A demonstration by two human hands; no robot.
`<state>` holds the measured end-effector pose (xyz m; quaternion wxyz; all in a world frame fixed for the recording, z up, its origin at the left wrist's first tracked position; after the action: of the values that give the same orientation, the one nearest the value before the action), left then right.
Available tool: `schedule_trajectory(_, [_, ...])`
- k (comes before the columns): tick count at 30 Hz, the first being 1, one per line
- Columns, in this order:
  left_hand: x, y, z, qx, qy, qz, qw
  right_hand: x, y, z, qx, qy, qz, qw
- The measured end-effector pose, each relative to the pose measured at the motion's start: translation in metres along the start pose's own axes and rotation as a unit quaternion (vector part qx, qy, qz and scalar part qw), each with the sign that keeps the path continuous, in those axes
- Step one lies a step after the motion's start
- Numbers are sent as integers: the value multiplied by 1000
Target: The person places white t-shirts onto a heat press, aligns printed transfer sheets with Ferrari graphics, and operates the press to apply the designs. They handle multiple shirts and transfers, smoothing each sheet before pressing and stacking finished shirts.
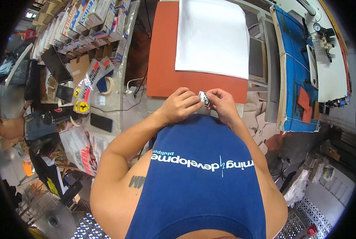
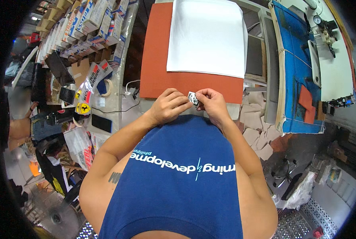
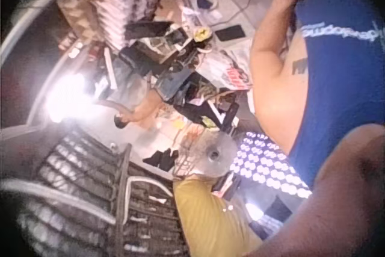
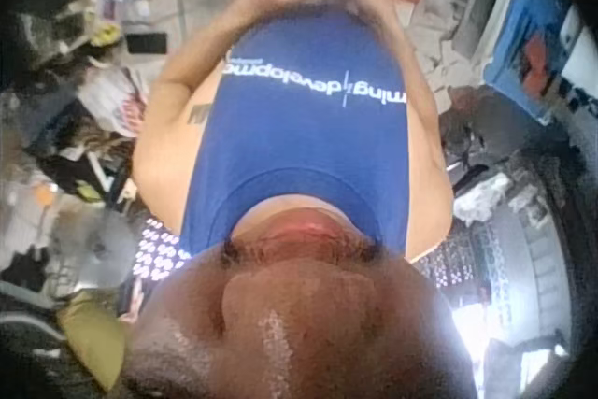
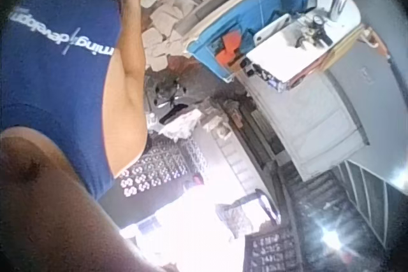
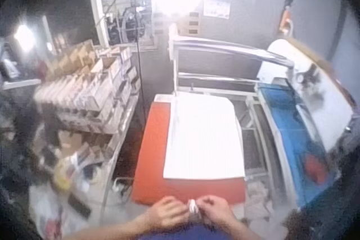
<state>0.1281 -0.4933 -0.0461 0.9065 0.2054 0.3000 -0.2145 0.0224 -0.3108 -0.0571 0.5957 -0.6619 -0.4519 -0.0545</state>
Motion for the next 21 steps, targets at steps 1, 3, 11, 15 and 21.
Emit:
schedule_trajectory(1, [4, 0, -3, 17, -5, 9, 1000, -1, 0, 0, 53, 1, 20, 998])
schedule_trajectory(3, [5, -24, -1, 27, 27, 191, 981, -5, 0, 1, 109, 40, 72, 991])
schedule_trajectory(11, [-7, -85, -27, -140, -2, 411, 901, -17, -25, 8, 332, 79, 257, 904])
schedule_trajectory(15, [-12, -74, -38, -135, 65, 287, 946, -21, -33, 9, 333, 90, 261, 902])
schedule_trajectory(21, [-15, -69, -37, -101, 93, 251, 958, -36, -44, 11, 345, 90, 235, 904])
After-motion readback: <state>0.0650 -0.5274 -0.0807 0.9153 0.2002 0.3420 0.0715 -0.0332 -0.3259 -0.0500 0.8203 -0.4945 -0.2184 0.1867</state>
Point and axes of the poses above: each hand's wrist, its own x-axis away from the middle knuckle, its own z-axis out of the back of the hand, y = z × x, the point moved 2 cm from there along -x, towards the middle knuckle, and after that the axes turned 6 degrees about -x, right-handed, at the moved point
